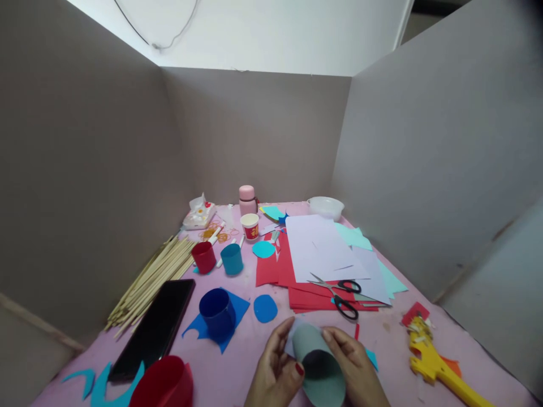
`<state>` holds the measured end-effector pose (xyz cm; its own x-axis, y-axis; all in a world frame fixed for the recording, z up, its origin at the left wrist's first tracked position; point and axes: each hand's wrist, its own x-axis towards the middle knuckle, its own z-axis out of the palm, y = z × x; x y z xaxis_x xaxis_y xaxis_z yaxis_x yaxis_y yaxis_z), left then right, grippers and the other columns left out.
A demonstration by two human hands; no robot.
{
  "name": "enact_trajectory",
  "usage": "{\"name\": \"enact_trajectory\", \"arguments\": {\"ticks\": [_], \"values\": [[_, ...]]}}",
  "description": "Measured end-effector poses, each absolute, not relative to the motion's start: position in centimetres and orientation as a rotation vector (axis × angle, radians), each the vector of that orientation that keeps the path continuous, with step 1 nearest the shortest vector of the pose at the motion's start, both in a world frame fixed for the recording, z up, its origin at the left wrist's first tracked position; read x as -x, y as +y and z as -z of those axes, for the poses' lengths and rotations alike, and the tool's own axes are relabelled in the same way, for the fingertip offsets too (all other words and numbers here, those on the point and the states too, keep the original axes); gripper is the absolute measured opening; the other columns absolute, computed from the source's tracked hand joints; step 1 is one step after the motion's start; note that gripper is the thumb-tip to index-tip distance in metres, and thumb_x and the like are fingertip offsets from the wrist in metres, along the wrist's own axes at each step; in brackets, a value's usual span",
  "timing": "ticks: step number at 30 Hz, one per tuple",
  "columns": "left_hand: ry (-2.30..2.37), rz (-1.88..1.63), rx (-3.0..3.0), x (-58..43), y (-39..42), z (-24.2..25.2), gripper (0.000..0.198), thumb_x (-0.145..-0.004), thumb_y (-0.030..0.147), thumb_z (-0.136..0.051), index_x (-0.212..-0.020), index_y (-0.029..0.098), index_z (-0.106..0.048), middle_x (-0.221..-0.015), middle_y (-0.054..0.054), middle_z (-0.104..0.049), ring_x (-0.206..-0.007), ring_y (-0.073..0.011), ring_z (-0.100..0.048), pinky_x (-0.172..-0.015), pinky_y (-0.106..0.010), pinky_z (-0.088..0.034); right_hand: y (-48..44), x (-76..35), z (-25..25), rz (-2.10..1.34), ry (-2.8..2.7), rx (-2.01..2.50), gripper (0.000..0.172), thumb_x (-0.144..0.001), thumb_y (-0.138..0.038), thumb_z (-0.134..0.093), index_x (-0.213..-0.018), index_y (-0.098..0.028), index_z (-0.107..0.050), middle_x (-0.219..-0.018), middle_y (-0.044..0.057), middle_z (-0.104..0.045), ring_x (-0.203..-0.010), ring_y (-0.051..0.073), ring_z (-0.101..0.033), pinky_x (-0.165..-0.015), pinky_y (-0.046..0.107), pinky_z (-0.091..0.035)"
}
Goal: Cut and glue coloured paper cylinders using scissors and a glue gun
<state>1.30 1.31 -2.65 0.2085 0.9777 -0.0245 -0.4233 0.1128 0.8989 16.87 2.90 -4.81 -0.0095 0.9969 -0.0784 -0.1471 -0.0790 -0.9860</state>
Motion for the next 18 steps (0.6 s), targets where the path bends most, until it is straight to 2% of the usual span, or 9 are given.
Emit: {"name": "enact_trajectory", "arguments": {"ticks": [4,8,10,13,15,16,18], "values": [[0.727,-1.168,-0.882,-1.2,1.0,3.0,0.075,-0.061,0.052,-0.076,-0.126,0.025,-0.05,-0.132,-0.015,-0.051,-0.105,-0.0277,-0.059,-0.087,-0.036,-0.044,2.9,-17.3,5.0,-1.303,-1.068,1.191,0.043,-0.073,-0.06,-0.063,-0.062,-0.018,-0.061,-0.059,-0.001,-0.053,-0.058,0.017,-0.045,-0.053,0.024,-0.041],[0.716,-1.186,-0.823,-1.7,0.8,3.5,0.116,-0.049,0.057,-0.08,-0.143,0.022,-0.021,-0.143,-0.023,-0.033,-0.123,-0.0353,-0.047,-0.089,-0.038,-0.046,2.8,-17.2,4.9,-1.206,-1.079,1.237,0.039,-0.077,-0.058,-0.061,-0.072,-0.019,-0.065,-0.062,0.0,-0.056,-0.062,0.018,-0.049,-0.056,0.024,-0.043],[0.727,-1.197,-0.816,-1.8,0.8,3.4,0.123,-0.048,0.056,-0.082,-0.144,0.018,-0.016,-0.145,-0.025,-0.03,-0.128,-0.0353,-0.043,-0.095,-0.039,-0.042,2.7,-17.0,4.8,-1.143,-1.159,1.252,0.04,-0.08,-0.057,-0.058,-0.07,-0.019,-0.064,-0.062,0.0,-0.056,-0.061,0.018,-0.049,-0.055,0.024,-0.043],[0.797,-1.195,-0.795,-1.6,1.0,3.1,0.103,-0.05,0.05,-0.083,-0.137,0.018,-0.037,-0.139,-0.021,-0.045,-0.136,-0.0341,-0.031,-0.102,-0.037,-0.037,2.6,-16.7,4.6,-1.0,-1.34,1.299,0.046,-0.087,-0.057,-0.046,-0.067,-0.017,-0.06,-0.06,0.001,-0.056,-0.057,0.017,-0.051,-0.053,0.024,-0.043],[0.828,-1.205,-0.724,-1.2,1.4,2.8,0.09,-0.048,0.048,-0.085,-0.128,0.021,-0.051,-0.135,-0.016,-0.053,-0.139,-0.0338,-0.024,-0.103,-0.036,-0.036,2.8,-17.1,4.2,-0.917,-1.4,1.358,0.05,-0.092,-0.055,-0.036,-0.075,-0.016,-0.062,-0.057,0.001,-0.057,-0.053,0.017,-0.054,-0.05,0.024,-0.045],[0.823,-1.206,-0.665,-0.9,1.6,2.5,0.085,-0.049,0.047,-0.085,-0.125,0.024,-0.054,-0.132,-0.014,-0.057,-0.139,-0.0337,-0.026,-0.103,-0.037,-0.036,3.1,-17.6,3.9,-0.868,-1.412,1.397,0.051,-0.094,-0.053,-0.031,-0.083,-0.015,-0.063,-0.058,0.002,-0.059,-0.052,0.017,-0.056,-0.05,0.025,-0.046],[0.757,-1.2,-0.514,-0.2,1.9,2.0,0.072,-0.056,0.045,-0.083,-0.121,0.027,-0.058,-0.124,-0.01,-0.064,-0.131,-0.0327,-0.041,-0.101,-0.038,-0.039,4.0,-19.1,3.0,-0.727,-1.432,1.484,0.05,-0.096,-0.048,-0.026,-0.1,-0.013,-0.062,-0.074,0.007,-0.067,-0.064,0.02,-0.063,-0.056,0.027,-0.049]]}}
